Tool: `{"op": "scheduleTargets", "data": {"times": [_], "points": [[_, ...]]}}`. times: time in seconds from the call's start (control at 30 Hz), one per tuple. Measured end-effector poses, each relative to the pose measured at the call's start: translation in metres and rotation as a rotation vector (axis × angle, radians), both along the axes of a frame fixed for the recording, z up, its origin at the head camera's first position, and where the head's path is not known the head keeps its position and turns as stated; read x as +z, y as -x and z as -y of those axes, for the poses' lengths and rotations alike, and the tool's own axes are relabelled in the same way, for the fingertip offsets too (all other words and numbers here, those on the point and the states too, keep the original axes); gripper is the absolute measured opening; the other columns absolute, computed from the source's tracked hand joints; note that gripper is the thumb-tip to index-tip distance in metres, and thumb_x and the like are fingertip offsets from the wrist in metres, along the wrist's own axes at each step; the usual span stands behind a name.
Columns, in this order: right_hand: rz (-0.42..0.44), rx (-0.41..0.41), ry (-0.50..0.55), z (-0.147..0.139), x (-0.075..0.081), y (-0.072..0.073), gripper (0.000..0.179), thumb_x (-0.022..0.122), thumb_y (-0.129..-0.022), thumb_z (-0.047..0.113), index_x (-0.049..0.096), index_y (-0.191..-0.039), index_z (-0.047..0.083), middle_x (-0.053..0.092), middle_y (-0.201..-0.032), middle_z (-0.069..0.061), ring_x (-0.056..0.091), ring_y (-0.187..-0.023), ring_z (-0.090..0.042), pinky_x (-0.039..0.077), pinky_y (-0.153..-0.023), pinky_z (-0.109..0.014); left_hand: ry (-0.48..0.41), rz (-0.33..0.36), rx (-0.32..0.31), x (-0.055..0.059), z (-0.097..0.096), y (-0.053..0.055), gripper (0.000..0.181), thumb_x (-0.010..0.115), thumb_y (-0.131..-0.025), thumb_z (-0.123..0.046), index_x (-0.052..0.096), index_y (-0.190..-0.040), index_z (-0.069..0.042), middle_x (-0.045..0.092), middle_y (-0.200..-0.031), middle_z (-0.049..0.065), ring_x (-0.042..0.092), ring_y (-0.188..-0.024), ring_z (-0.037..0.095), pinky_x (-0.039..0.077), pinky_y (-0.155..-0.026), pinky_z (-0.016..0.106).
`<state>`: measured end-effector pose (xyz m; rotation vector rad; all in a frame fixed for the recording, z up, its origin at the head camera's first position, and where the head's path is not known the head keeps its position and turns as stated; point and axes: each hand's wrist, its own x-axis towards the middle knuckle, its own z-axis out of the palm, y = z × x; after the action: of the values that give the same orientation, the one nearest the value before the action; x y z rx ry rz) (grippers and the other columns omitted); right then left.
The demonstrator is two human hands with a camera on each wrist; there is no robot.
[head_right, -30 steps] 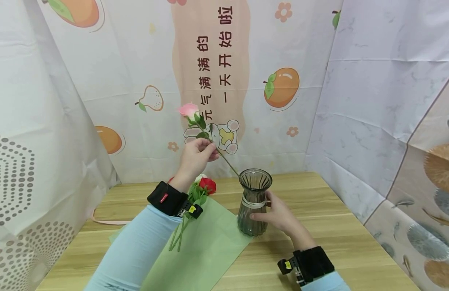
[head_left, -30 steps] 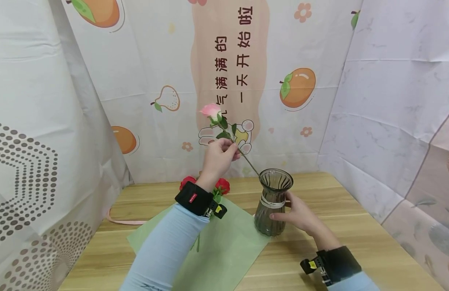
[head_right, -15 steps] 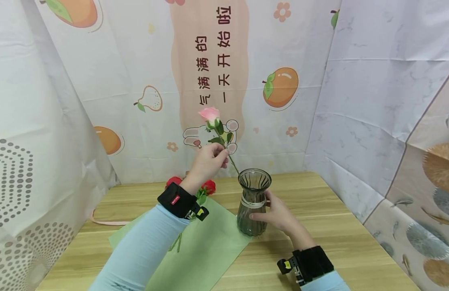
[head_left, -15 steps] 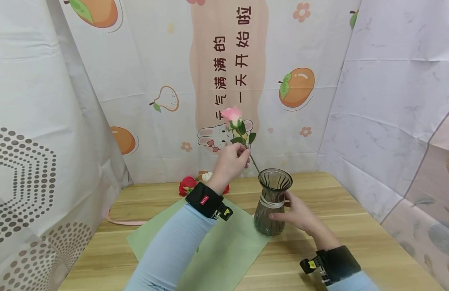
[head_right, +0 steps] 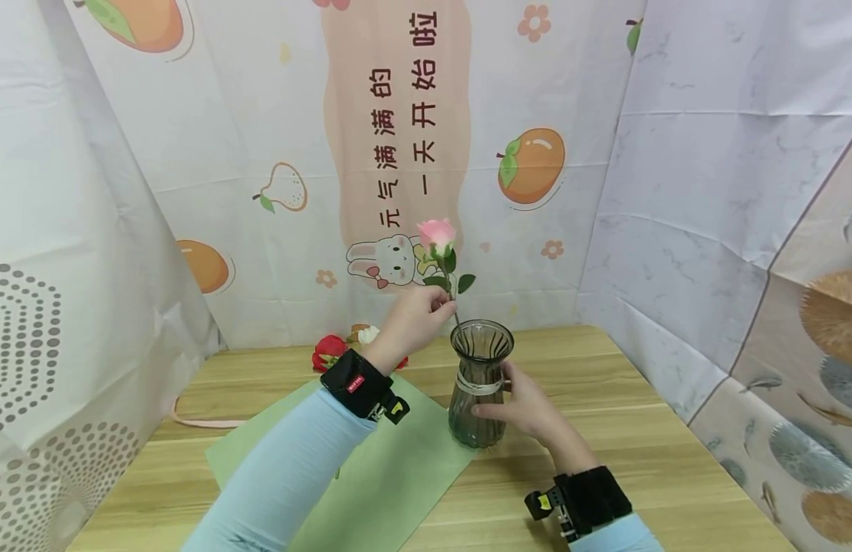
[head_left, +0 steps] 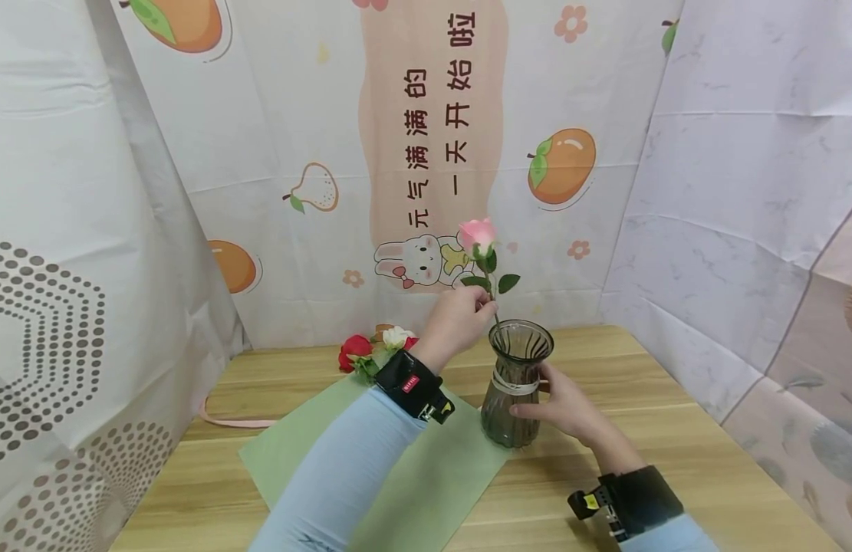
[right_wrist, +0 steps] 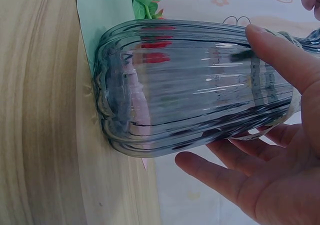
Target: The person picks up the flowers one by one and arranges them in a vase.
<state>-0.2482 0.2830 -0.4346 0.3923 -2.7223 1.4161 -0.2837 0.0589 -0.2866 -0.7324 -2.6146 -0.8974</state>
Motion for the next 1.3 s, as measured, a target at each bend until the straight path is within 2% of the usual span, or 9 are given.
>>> {"op": "scheduleTargets", "data": {"times": [0.1,0.27,0.4,0.5,0.6,0.73,0.9,1.13,1.3], "points": [[-0.004,-0.001,-0.002,0.0,0.0,0.0,0.093,0.087,-0.08,0.034,0.035,-0.152,0.008,0.051,-0.146,-0.022,0.051,-0.132,-0.048,0.046,-0.104,-0.063,0.057,0.01,-0.006,-0.002,-0.005,-0.001,0.024,0.057,-0.104,-0.031,0.073,-0.101,-0.013,0.067,-0.083,-0.003,0.057,-0.069,0.011,0.043,-0.058,0.022],[-0.008,0.001,-0.004,0.0,0.0,-0.001,0.092,0.088,-0.08,0.034,0.036,-0.151,0.007,0.052,-0.144,-0.022,0.052,-0.132,-0.048,0.046,-0.104,-0.064,0.109,0.084,-0.011,-0.005,-0.012,-0.003,0.022,0.059,-0.104,-0.03,0.073,-0.101,-0.014,0.065,-0.08,-0.003,0.056,-0.065,0.01,0.043,-0.055,0.023],[-0.005,0.004,-0.003,0.0,0.0,0.0,0.093,0.087,-0.08,0.035,0.035,-0.151,0.007,0.052,-0.144,-0.022,0.051,-0.132,-0.047,0.045,-0.105,-0.064,0.153,0.092,-0.004,-0.01,-0.018,-0.003,0.02,0.061,-0.102,-0.029,0.076,-0.1,-0.016,0.065,-0.075,-0.005,0.055,-0.063,0.01,0.043,-0.053,0.023],[-0.005,0.002,-0.005,-0.001,0.001,0.0,0.094,0.087,-0.08,0.036,0.035,-0.152,0.008,0.051,-0.145,-0.022,0.051,-0.133,-0.047,0.045,-0.105,-0.063,0.183,0.094,0.001,-0.013,-0.021,-0.004,0.021,0.062,-0.101,-0.028,0.074,-0.086,-0.018,0.058,-0.065,-0.006,0.051,-0.057,0.009,0.038,-0.048,0.023],[-0.01,0.002,-0.011,-0.001,0.001,-0.001,0.093,0.087,-0.08,0.036,0.035,-0.152,0.008,0.052,-0.145,-0.021,0.052,-0.132,-0.047,0.046,-0.104,-0.062,0.195,0.121,-0.002,-0.015,-0.024,-0.004,0.03,0.063,-0.101,-0.028,0.066,-0.072,-0.018,0.048,-0.055,-0.007,0.046,-0.052,0.009,0.034,-0.045,0.023],[-0.016,0.003,-0.011,0.0,0.0,-0.001,0.092,0.087,-0.08,0.035,0.036,-0.151,0.008,0.053,-0.143,-0.02,0.053,-0.131,-0.046,0.048,-0.103,-0.061,0.228,0.145,-0.01,-0.019,-0.026,-0.004,0.039,0.063,-0.101,-0.03,0.062,-0.064,-0.019,0.042,-0.05,-0.008,0.043,-0.047,0.008,0.032,-0.043,0.022],[-0.014,0.005,-0.007,0.0,0.0,-0.002,0.092,0.088,-0.079,0.035,0.036,-0.15,0.008,0.054,-0.142,-0.02,0.052,-0.132,-0.046,0.046,-0.104,-0.062,0.268,0.126,-0.001,-0.022,-0.028,-0.004,0.042,0.064,-0.1,-0.031,0.061,-0.06,-0.019,0.041,-0.05,-0.009,0.041,-0.046,0.006,0.03,-0.042,0.021],[-0.027,0.01,-0.006,0.001,-0.001,-0.001,0.091,0.088,-0.079,0.034,0.037,-0.15,0.007,0.054,-0.142,-0.02,0.052,-0.132,-0.046,0.046,-0.104,-0.062,0.259,0.113,0.004,-0.021,-0.028,-0.005,0.035,0.065,-0.099,-0.029,0.069,-0.065,-0.019,0.051,-0.054,-0.009,0.047,-0.05,0.007,0.034,-0.044,0.022],[-0.017,0.004,-0.004,0.001,0.0,-0.001,0.093,0.088,-0.08,0.033,0.035,-0.151,0.005,0.053,-0.143,-0.022,0.052,-0.132,-0.047,0.046,-0.104,-0.061,0.22,0.117,-0.016,-0.021,-0.025,-0.006,0.032,0.066,-0.099,-0.032,0.073,-0.071,-0.019,0.056,-0.058,-0.008,0.05,-0.054,0.008,0.037,-0.047,0.022]]}}
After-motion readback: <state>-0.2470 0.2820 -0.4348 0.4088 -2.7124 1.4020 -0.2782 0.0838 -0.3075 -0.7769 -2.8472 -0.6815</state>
